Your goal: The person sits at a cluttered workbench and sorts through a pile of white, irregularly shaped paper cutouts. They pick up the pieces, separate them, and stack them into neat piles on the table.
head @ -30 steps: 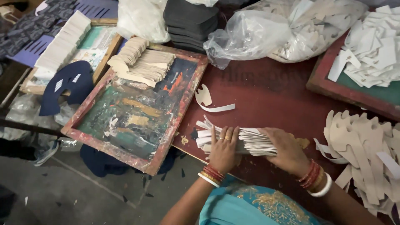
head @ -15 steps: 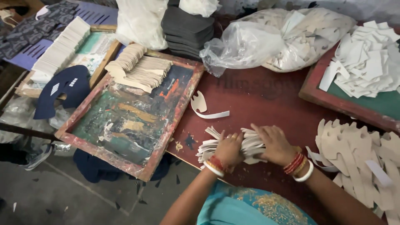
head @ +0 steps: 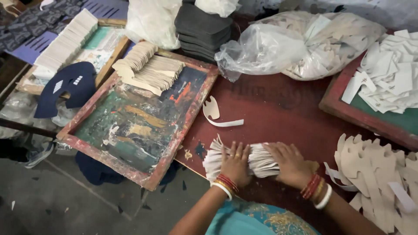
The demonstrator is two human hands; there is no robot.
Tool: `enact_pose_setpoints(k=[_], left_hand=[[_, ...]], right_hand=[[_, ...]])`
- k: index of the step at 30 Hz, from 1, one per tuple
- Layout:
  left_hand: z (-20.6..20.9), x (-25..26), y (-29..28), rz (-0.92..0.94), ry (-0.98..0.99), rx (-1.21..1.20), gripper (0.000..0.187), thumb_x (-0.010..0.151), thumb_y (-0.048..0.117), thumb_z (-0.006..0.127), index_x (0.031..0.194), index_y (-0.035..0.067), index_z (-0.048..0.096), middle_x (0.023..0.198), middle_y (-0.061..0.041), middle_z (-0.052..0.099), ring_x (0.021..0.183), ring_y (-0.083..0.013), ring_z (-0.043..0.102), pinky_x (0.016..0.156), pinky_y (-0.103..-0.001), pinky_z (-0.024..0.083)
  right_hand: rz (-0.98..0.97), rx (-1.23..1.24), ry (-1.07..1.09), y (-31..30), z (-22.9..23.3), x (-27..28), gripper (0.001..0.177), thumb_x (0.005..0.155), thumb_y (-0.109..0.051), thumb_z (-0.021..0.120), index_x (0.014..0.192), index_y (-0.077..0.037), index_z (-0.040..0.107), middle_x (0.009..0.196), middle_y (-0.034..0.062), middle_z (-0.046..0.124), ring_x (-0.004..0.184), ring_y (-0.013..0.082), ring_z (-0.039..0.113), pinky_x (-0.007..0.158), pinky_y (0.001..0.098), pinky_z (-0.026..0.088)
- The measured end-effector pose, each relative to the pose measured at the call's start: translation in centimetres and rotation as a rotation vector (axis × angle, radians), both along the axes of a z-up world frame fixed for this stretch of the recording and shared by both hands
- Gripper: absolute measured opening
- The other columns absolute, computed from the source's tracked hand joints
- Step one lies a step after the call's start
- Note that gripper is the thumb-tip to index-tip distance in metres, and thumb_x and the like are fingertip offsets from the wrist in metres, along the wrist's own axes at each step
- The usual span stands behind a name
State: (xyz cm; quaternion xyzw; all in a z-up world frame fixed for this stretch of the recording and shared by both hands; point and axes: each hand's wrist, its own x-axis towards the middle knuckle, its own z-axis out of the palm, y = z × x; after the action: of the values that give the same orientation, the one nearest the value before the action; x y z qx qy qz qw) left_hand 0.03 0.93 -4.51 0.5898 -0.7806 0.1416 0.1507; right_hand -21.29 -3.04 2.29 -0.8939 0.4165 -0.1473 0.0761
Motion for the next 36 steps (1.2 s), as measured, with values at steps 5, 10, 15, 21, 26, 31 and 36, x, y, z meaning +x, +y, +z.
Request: enact_pose_setpoints(k=[5,10,15,21,26,31,36], left_hand=[[2.2,-0.5,-1.6,-0.062,0.172,0.204,0.114,0.059,0.052,0.066,0.155,0.002,0.032,0.137,-0.015,0.056,0.135,-0.0305,0.047,0.123,-0.064,0.008],[5.3,0.3,-1.1,-0.093,0.252,0.492,0.099,0.08,0.048,0.075,0.157,0.0,0.034,0.14,-0.016,0.055,0.14,-0.0303,0.046,0.128,-0.063,0.009],[7.8,1.1,-1.5,-0.13,0.264,0.618,0.126,0.059,0.054,0.087,0.154,0.002,0.023,0.157,-0.017,0.033,0.149,-0.0321,0.024,0.121,-0.064,0.004],[6.0,-1.0,-2.6,-0.268,0.283,0.579,0.128,0.05,0.056,0.09,0.153,0.008,0.03,0.156,-0.018,0.036,0.148,-0.0398,0.026,0.12,-0.066,0.01],[4.9,-0.7,-2.7,-0.235,0.324,0.444,0.079,0.077,0.043,0.084,0.142,0.011,0.053,0.133,-0.015,0.061,0.133,-0.035,0.056,0.127,-0.054,0.031],[4.0,-0.1,-2.3,-0.275,0.669,0.42,0.088,0.061,0.027,0.089,0.137,0.008,0.05,0.131,-0.018,0.06,0.129,-0.0367,0.054,0.121,-0.056,0.026],[2.0,-0.4,-2.5,-0.274,0.671,0.442,0.108,0.06,0.024,0.089,0.151,0.007,0.034,0.139,-0.021,0.057,0.133,-0.0365,0.053,0.122,-0.057,0.022]], right_hand=[[-0.142,0.467,0.112,-0.4,0.7,0.8,0.089,0.069,-0.022,0.081,0.15,-0.023,0.043,0.13,0.0022,0.062,0.122,0.0222,0.056,0.115,0.0431,0.041],[-0.029,0.1,-0.077,0.0,0.5,0.1,0.085,0.068,-0.029,0.087,0.142,-0.019,0.046,0.132,0.008,0.059,0.127,0.0281,0.053,0.113,0.051,0.039],[-0.091,0.49,-0.092,-0.6,-0.8,-0.9,0.114,0.062,-0.031,0.093,0.157,-0.022,0.032,0.153,0.0117,0.043,0.136,0.0309,0.043,0.11,0.0499,0.036],[-0.14,0.517,-0.254,-0.5,-3.9,-1.4,0.099,0.063,-0.021,0.089,0.148,-0.017,0.039,0.143,0.0098,0.051,0.131,0.0271,0.053,0.109,0.0404,0.046],[-0.019,0.184,-0.329,-0.8,-2.8,-1.6,0.083,0.061,-0.014,0.088,0.136,-0.013,0.053,0.137,0.0098,0.058,0.131,0.0296,0.054,0.111,0.0434,0.046],[-0.104,0.372,0.011,-0.7,-1.5,-0.4,0.108,0.066,-0.038,0.089,0.155,-0.018,0.032,0.153,0.0095,0.04,0.145,0.0294,0.034,0.122,0.0563,0.019],[0.0,0.114,0.114,0.3,-0.8,2.0,0.123,0.066,-0.064,0.076,0.157,-0.011,0.012,0.163,0.0161,0.017,0.152,0.0333,0.011,0.121,0.0598,0.003]])
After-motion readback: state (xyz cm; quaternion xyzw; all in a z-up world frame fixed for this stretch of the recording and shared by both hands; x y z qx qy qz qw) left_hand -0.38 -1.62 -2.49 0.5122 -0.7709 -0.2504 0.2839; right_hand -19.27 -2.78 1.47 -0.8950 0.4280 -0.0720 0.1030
